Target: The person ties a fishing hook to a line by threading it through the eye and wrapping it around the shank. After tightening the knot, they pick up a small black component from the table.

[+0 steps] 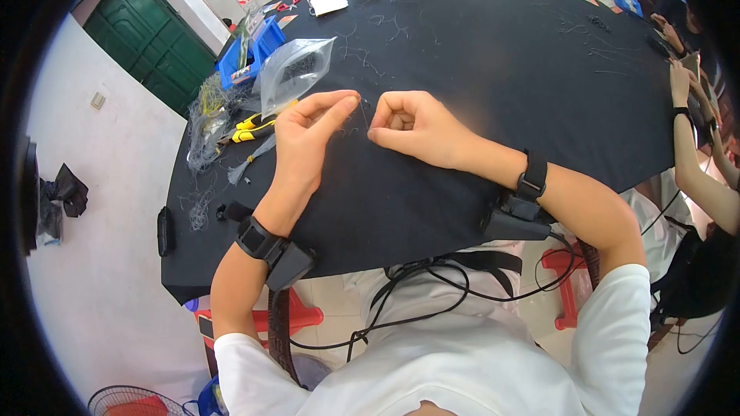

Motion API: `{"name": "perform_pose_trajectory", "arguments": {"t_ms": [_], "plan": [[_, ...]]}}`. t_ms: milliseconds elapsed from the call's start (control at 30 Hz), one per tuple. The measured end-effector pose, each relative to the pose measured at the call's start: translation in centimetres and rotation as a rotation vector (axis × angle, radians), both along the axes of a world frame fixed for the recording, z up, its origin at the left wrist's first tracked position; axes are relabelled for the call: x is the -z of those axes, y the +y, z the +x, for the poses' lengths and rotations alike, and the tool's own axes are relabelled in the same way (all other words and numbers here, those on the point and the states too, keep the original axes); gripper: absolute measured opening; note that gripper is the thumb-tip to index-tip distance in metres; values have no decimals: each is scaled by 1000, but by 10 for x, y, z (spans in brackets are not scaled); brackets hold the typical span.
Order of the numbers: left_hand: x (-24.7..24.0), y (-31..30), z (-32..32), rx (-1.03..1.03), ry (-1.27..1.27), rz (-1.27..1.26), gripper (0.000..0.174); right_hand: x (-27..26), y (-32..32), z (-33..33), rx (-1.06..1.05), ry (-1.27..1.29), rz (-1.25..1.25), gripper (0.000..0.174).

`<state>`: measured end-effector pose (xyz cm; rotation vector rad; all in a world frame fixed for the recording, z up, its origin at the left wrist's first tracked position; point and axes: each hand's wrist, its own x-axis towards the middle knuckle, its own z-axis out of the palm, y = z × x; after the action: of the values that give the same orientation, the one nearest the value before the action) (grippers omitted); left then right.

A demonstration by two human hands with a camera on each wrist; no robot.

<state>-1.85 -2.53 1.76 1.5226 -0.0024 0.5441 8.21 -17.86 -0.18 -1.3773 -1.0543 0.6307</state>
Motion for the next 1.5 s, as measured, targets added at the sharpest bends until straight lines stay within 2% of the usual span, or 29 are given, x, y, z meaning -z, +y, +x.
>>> {"name": "perform_pose_trajectory", "arguments": {"t_ms": [167, 367, 567, 700, 800, 1000, 1100, 1233, 1367, 1467, 1500], "plan": [[-1, -2, 1, -71, -58, 51, 15, -16, -4, -11, 106, -405, 129, 5], [6, -2, 2, 7, -2, 113, 15, -34, -8, -9, 298, -764, 268, 8], [8, -11, -1, 35, 99, 185, 13, -34, -8, 3, 312, -680, 264, 8], [5, -16, -3, 96, 73, 154, 11, -32, -9, 11, 340, -628, 232, 6], [6, -16, -3, 100, 0, 176, 9, -29, -10, 15, 349, -559, 116, 6], [3, -13, -3, 112, -74, 186, 9, -25, -9, 14, 269, -301, -29, 8], [1, -12, -3, 109, -100, 177, 9, -16, -5, 16, 182, -170, -13, 15], [-2, -10, -3, 102, -114, 101, 11, -9, -2, 8, 59, 69, 6, 13], [0, -2, -2, 17, -24, 32, 14, -8, -1, -3, 35, 104, -63, 9], [3, 1, 1, -28, -36, -11, 16, -3, -1, -8, 4, 45, 17, 8], [3, 1, 1, -37, -25, -9, 16, -10, -2, -13, 19, -45, 31, 7]]}}
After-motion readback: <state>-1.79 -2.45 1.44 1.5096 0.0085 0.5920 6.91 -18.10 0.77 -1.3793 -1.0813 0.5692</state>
